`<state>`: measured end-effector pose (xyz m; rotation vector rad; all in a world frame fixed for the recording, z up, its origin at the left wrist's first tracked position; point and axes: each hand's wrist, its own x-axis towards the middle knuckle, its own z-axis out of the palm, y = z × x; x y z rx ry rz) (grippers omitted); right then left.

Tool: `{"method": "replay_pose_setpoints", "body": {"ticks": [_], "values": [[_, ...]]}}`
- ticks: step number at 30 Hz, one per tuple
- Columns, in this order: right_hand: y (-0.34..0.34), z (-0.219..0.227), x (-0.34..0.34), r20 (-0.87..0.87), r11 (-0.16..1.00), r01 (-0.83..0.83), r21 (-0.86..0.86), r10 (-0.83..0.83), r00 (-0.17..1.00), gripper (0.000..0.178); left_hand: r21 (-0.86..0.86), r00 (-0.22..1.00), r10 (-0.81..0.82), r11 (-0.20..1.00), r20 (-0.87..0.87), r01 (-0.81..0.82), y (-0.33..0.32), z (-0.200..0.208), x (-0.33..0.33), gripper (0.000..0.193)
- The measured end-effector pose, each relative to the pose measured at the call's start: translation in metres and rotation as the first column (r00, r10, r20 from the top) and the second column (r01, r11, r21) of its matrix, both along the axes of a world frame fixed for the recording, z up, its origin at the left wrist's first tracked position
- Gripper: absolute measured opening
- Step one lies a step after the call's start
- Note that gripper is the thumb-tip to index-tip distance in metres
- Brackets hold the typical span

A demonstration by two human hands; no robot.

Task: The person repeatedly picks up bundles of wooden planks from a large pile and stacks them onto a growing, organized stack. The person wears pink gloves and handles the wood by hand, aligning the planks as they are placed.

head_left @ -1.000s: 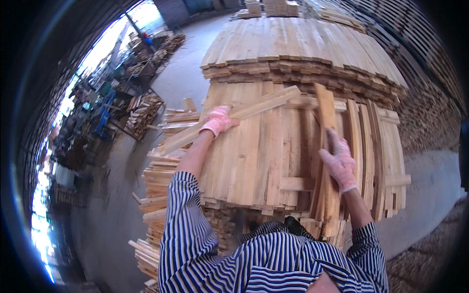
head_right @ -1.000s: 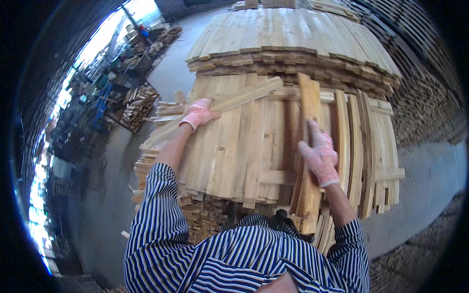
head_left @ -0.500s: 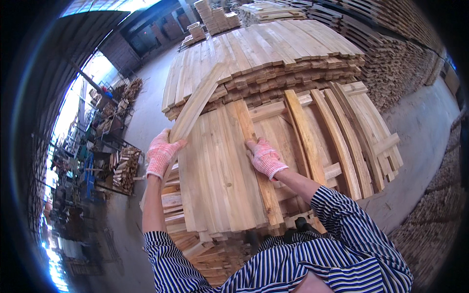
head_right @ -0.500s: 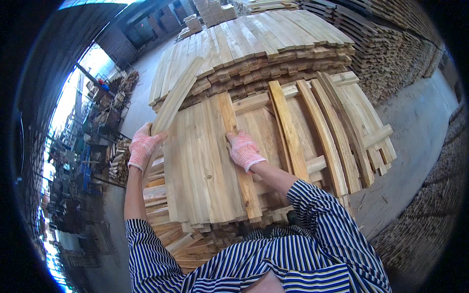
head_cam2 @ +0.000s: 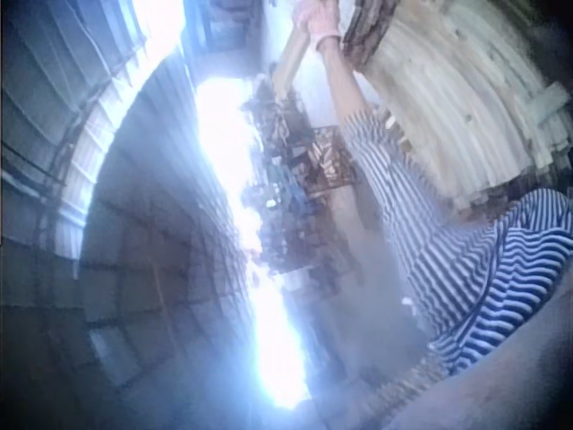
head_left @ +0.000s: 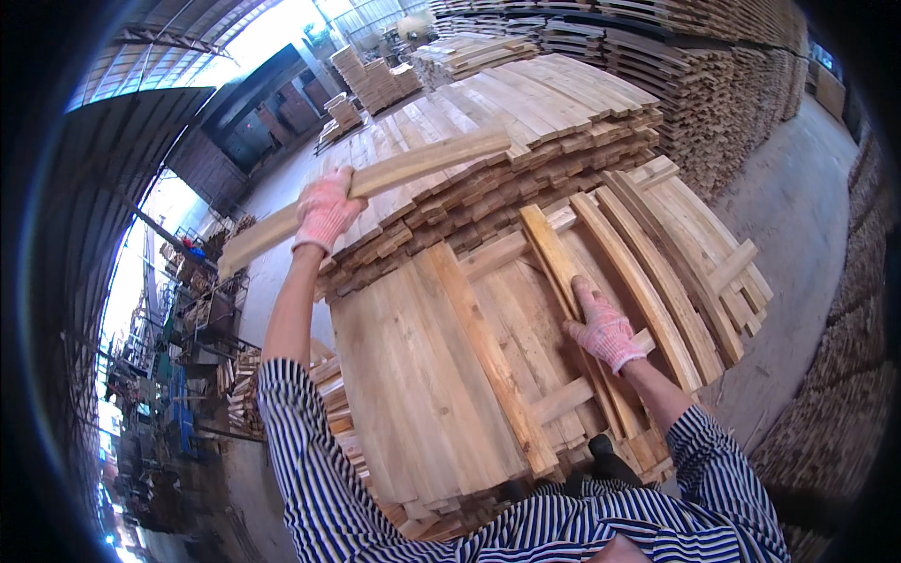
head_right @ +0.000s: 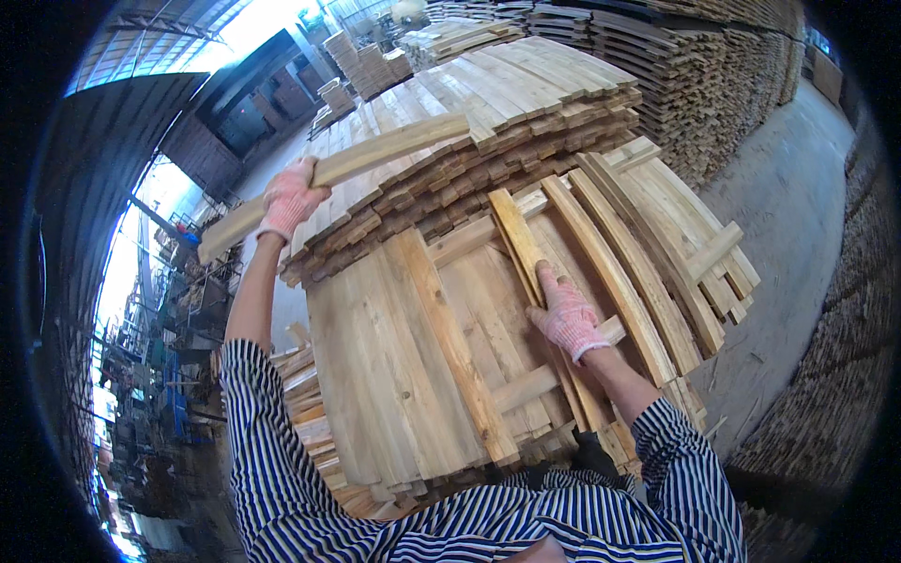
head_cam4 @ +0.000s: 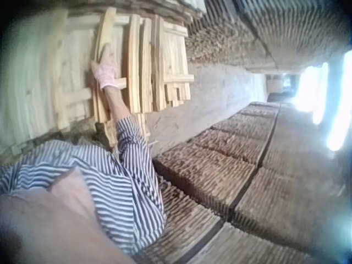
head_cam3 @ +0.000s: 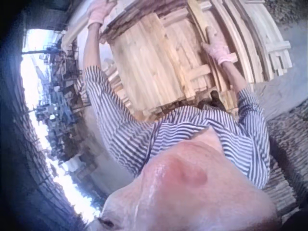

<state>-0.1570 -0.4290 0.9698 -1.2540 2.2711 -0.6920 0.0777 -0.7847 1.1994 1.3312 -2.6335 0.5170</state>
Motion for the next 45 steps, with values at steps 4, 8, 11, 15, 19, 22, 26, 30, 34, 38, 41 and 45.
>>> {"method": "replay_pose_setpoints", "body": {"ticks": [4,8,11,15,19,22,26,30,34,38,41,45], "values": [[-0.003,-0.013,0.003,-0.068,0.999,0.017,-0.052,-0.021,0.997,0.088,-0.051,0.995,0.022,0.999,0.092,-0.017,-0.061,-0.022,-0.065,0.052],[0.002,-0.015,-0.010,-0.034,0.994,0.029,-0.105,-0.033,0.999,0.087,0.088,0.984,0.160,0.982,0.076,-0.167,-0.101,-0.081,-0.113,0.068],[-0.014,0.000,0.015,-0.036,0.998,-0.034,-0.046,0.032,0.999,0.086,0.135,0.970,0.209,0.972,-0.122,-0.193,-0.141,-0.082,-0.057,0.081],[-0.006,-0.017,-0.004,-0.073,1.000,0.017,0.003,-0.017,0.997,0.088,0.022,0.964,0.052,0.999,-0.261,-0.048,-0.075,-0.095,-0.080,0.093],[-0.011,-0.012,0.001,-0.019,1.000,0.008,0.000,-0.008,1.000,0.091,-0.075,0.939,-0.089,0.995,-0.333,0.068,-0.028,-0.110,0.006,0.095],[-0.010,-0.018,-0.003,-0.061,0.998,0.002,0.068,0.002,0.998,0.094,0.178,0.918,0.140,0.981,-0.372,-0.078,0.040,-0.146,0.068,0.095],[-0.011,-0.015,-0.004,-0.075,0.996,-0.003,0.093,0.010,0.997,0.095,0.416,0.795,0.510,0.833,-0.327,-0.364,0.098,-0.211,0.169,0.094],[-0.022,-0.015,0.014,-0.088,0.997,-0.052,0.064,0.058,0.994,0.095,0.534,0.642,0.647,0.742,-0.411,-0.406,0.134,-0.245,0.248,0.091],[-0.020,-0.023,0.007,-0.134,0.999,-0.016,0.033,0.021,0.991,0.092,0.700,0.563,0.728,0.633,-0.392,-0.331,0.152,-0.248,0.235,0.089],[-0.027,-0.025,0.010,-0.067,0.999,-0.029,-0.014,0.028,0.997,0.087,0.725,0.517,0.751,0.613,-0.410,-0.315,0.142,-0.265,0.268,0.086],[-0.014,-0.004,0.001,-0.089,1.000,-0.018,0.012,0.019,0.996,0.082,0.768,0.480,0.764,0.590,-0.432,-0.249,0.144,-0.270,0.246,0.083],[-0.013,-0.002,-0.020,-0.115,0.997,0.053,0.049,-0.047,0.992,0.079,0.767,0.417,0.740,0.626,-0.527,-0.141,0.140,-0.270,0.253,0.078]]}}
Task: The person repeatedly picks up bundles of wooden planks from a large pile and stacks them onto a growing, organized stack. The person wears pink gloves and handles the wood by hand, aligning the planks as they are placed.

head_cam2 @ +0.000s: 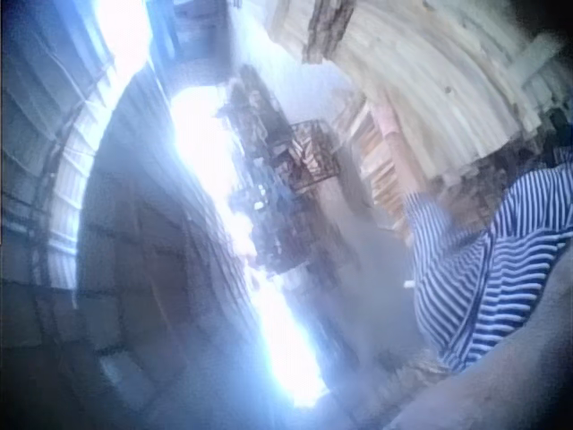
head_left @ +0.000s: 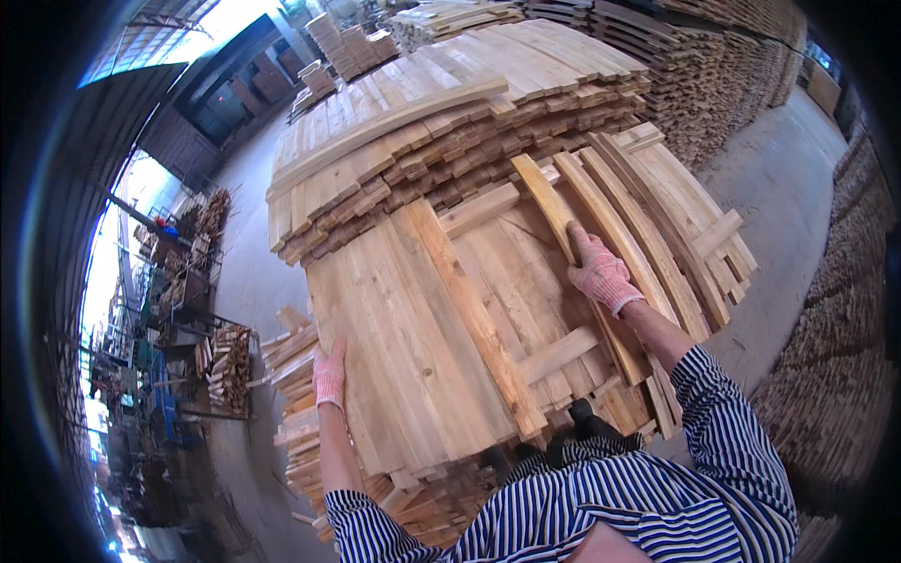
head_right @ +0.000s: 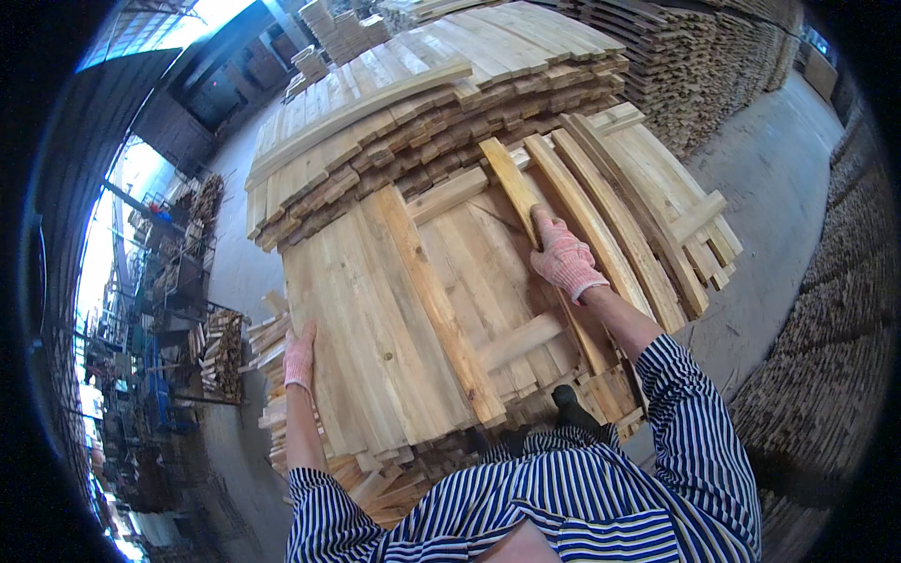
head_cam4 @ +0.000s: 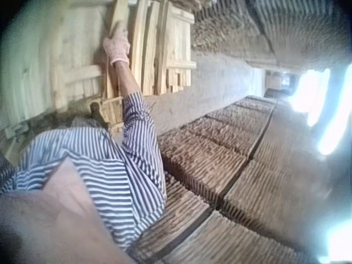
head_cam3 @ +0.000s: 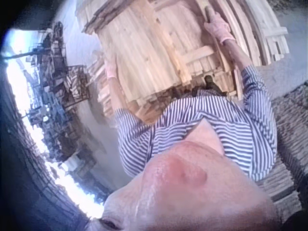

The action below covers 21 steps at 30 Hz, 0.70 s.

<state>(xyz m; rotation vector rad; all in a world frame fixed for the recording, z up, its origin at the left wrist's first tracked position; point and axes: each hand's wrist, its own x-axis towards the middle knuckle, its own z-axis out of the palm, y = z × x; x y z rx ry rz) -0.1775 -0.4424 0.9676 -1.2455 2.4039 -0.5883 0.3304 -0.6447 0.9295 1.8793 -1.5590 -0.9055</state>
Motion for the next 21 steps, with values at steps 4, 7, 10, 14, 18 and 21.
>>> {"method": "replay_pose_setpoints", "body": {"ticks": [4,7,10,14,18,21], "values": [[0.008,0.003,-0.012,0.072,1.000,0.014,-0.015,-0.013,0.997,0.083,-0.002,1.000,-0.006,1.000,-0.003,0.006,0.004,0.003,-0.006,0.079],[0.011,-0.004,-0.017,0.059,0.999,0.019,-0.038,-0.017,0.998,0.083,0.032,0.999,0.019,0.999,0.043,-0.021,0.006,0.006,-0.014,0.081],[0.003,-0.002,-0.011,0.107,0.999,-0.004,-0.053,0.010,0.994,0.084,-0.009,0.995,0.017,1.000,-0.096,-0.018,-0.005,-0.011,0.023,0.081],[0.005,-0.003,-0.014,0.102,1.000,-0.007,-0.025,0.009,0.995,0.081,0.034,0.969,0.001,0.999,-0.249,0.007,-0.007,-0.026,0.023,0.080],[0.007,-0.003,-0.020,0.120,1.000,0.011,-0.014,-0.009,0.993,0.080,0.093,0.964,0.002,0.995,-0.267,0.024,-0.004,-0.012,0.000,0.076],[0.003,-0.002,-0.019,0.157,1.000,0.000,-0.031,0.005,0.988,0.080,0.098,0.975,0.010,0.995,-0.221,0.012,-0.005,-0.010,0.012,0.078]]}}
